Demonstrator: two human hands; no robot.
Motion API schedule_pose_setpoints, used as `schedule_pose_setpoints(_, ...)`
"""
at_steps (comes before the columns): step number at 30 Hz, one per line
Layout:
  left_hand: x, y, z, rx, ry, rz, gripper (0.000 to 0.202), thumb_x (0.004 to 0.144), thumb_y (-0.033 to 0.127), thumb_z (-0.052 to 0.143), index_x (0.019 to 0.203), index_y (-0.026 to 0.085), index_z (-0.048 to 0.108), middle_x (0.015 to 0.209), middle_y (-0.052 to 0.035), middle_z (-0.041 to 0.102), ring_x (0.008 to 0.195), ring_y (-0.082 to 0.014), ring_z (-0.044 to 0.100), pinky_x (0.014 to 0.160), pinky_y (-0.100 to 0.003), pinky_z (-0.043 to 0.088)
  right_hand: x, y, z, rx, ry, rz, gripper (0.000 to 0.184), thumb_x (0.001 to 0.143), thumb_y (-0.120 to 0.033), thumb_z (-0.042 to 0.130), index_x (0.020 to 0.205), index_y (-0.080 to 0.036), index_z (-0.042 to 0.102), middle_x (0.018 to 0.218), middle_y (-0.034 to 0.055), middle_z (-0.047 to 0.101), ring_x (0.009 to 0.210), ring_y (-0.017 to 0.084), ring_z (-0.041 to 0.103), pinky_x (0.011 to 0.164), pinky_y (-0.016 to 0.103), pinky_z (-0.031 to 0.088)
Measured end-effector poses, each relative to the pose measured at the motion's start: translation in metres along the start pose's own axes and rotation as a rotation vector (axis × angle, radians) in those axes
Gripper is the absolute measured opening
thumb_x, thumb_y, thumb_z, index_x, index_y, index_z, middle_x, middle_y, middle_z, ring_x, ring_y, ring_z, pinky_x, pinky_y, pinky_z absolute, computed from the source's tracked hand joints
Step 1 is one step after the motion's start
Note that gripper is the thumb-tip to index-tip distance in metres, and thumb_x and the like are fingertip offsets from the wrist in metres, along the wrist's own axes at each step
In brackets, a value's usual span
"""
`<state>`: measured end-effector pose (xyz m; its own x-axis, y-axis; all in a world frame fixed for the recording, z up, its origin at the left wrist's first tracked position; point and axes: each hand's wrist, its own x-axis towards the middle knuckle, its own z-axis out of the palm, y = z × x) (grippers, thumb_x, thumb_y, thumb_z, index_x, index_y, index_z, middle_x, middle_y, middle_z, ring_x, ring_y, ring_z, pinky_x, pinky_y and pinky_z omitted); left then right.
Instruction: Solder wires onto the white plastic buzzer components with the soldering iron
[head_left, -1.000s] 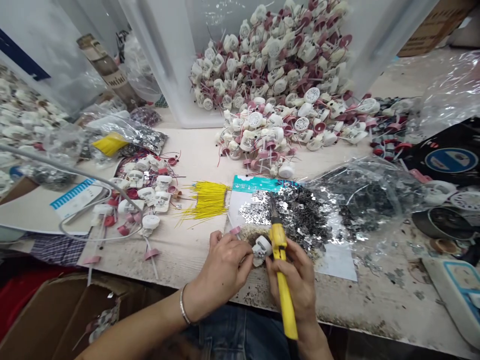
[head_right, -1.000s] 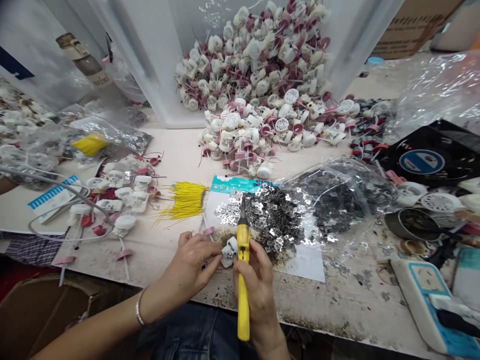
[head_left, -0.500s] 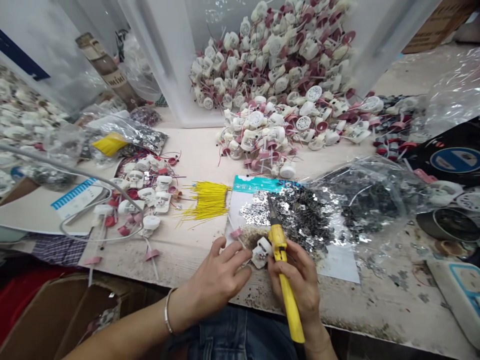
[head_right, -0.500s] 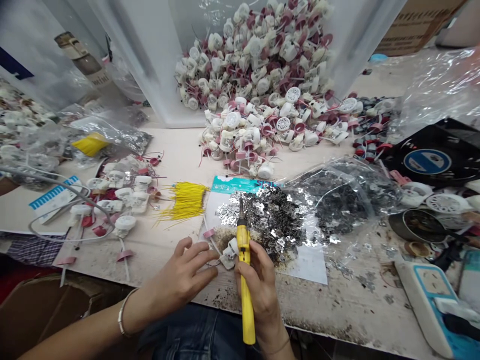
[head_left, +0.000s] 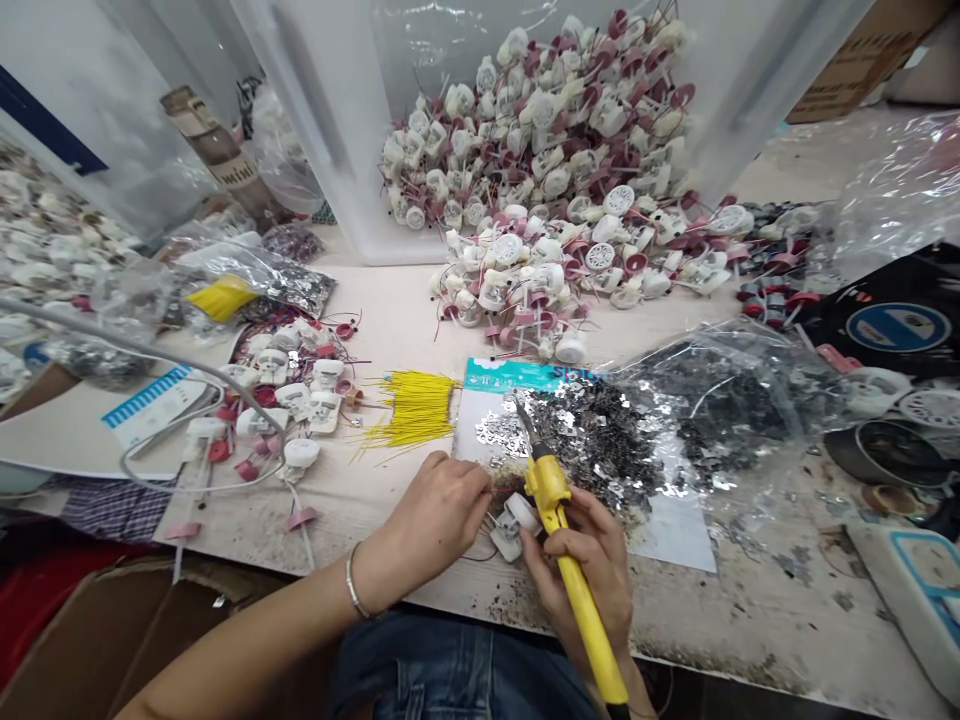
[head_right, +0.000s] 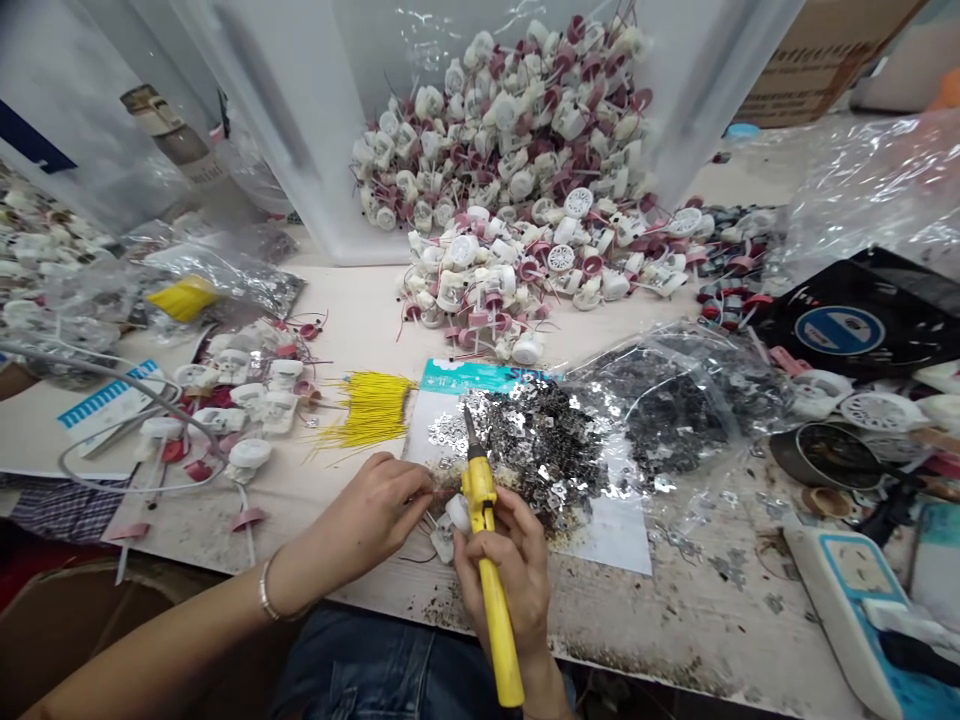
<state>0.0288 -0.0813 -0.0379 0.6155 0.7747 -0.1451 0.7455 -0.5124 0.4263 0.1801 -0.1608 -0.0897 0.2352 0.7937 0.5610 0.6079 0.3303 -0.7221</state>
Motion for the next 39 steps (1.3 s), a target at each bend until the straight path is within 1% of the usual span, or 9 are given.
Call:
schedule_pose_setpoints(4, 0.001, -0.001, 0.001, 0.018, -0.024, -0.133, 0.017, 0.089, 0.014, 0.049, 0.082, 0.016, 0.064, 0.079, -0.0046, 0.07, 0.075, -0.0203, 0.063, 0.074, -0.034, 0.041, 0.0, -0.002, 0.001, 0.069, -0.041, 0.076, 0.017, 0.077, -0.009, 0.064, 0.075, -0.019, 0.051, 0.12, 0.0073, 0.05, 0.106, 0.017, 0.061, 0.081, 0.028, 0.057)
schedule_pose_setpoints(10, 0.026, -0.001, 0.008, 0.022, 0.043, -0.174, 0.013, 0.089, 0.018, 0.051, 0.091, 0.015, 0.064, 0.088, -0.0079, 0.071, 0.087, -0.0239, 0.064, 0.078, -0.037, 0.041, -0.001, 0.001, -0.001, 0.067, -0.022, 0.119, 0.018, 0.076, -0.009, 0.066, 0.076, -0.02, 0.052, 0.119, 0.0071, 0.05, 0.108, 0.017, 0.059, 0.086, 0.031, 0.055)
schedule_pose_setpoints(16, 0.018, 0.002, -0.012, 0.139, -0.137, -0.196, 0.023, 0.088, 0.018, 0.048, 0.073, 0.015, 0.064, 0.072, -0.0082, 0.07, 0.069, -0.0212, 0.065, 0.067, -0.032, 0.04, -0.007, -0.003, -0.006, 0.19, 0.003, 0.216, 0.02, 0.076, -0.004, 0.063, 0.075, -0.02, 0.05, 0.119, 0.0052, 0.05, 0.105, 0.016, 0.061, 0.074, 0.027, 0.06)
schedule_pose_setpoints(20, 0.014, 0.0, -0.016, 0.109, -0.101, -0.24, 0.023, 0.09, 0.02, 0.047, 0.077, 0.015, 0.066, 0.078, -0.0088, 0.072, 0.074, -0.0222, 0.066, 0.068, -0.033, 0.041, -0.007, -0.001, -0.011, 0.133, 0.027, 0.187, 0.02, 0.076, -0.005, 0.063, 0.073, -0.02, 0.051, 0.117, 0.0043, 0.053, 0.105, 0.015, 0.06, 0.077, 0.026, 0.057)
schedule_pose_setpoints(24, 0.026, 0.001, -0.004, 0.054, 0.013, -0.206, 0.017, 0.09, 0.023, 0.051, 0.091, 0.017, 0.067, 0.087, -0.0078, 0.072, 0.085, -0.0241, 0.065, 0.077, -0.037, 0.04, -0.005, -0.001, -0.012, 0.112, 0.002, 0.135, 0.019, 0.077, -0.004, 0.061, 0.071, -0.02, 0.052, 0.117, 0.0041, 0.053, 0.102, 0.013, 0.06, 0.079, 0.024, 0.054)
schedule_pose_setpoints(30, 0.038, 0.002, 0.006, 0.048, -0.024, -0.103, 0.013, 0.089, 0.021, 0.053, 0.085, 0.016, 0.064, 0.081, -0.006, 0.07, 0.083, -0.0236, 0.063, 0.08, -0.038, 0.035, -0.007, -0.002, -0.017, 0.093, 0.039, 0.105, 0.02, 0.076, -0.003, 0.061, 0.071, -0.02, 0.051, 0.116, 0.0049, 0.054, 0.102, 0.014, 0.06, 0.077, 0.025, 0.054)
schedule_pose_setpoints(34, 0.019, 0.001, 0.005, 0.05, -0.03, 0.01, 0.014, 0.092, 0.02, 0.05, 0.092, 0.019, 0.063, 0.084, -0.0041, 0.07, 0.084, -0.021, 0.062, 0.082, -0.037, 0.033, -0.014, 0.0, -0.03, 0.068, 0.017, 0.06, 0.024, 0.075, -0.006, 0.062, 0.094, -0.02, 0.056, 0.113, 0.007, 0.058, 0.104, 0.017, 0.06, 0.078, 0.028, 0.056)
schedule_pose_setpoints(36, 0.008, 0.0, 0.002, 0.037, -0.071, -0.03, 0.014, 0.092, 0.02, 0.05, 0.094, 0.018, 0.064, 0.083, -0.0043, 0.071, 0.081, -0.0203, 0.062, 0.079, -0.035, 0.033, -0.019, 0.001, -0.036, 0.054, -0.028, 0.037, 0.037, 0.077, -0.007, 0.06, 0.111, -0.02, 0.056, 0.114, 0.0076, 0.059, 0.105, 0.018, 0.06, 0.082, 0.03, 0.056)
schedule_pose_setpoints(39, -0.003, -0.001, -0.001, 0.032, -0.132, -0.155, 0.018, 0.09, 0.018, 0.049, 0.083, 0.017, 0.065, 0.08, -0.0051, 0.071, 0.076, -0.0201, 0.063, 0.075, -0.034, 0.034, -0.025, 0.0, -0.042, 0.051, -0.079, 0.059, 0.045, 0.08, -0.006, 0.055, 0.122, -0.021, 0.056, 0.121, 0.0075, 0.06, 0.11, 0.019, 0.06, 0.087, 0.031, 0.055)
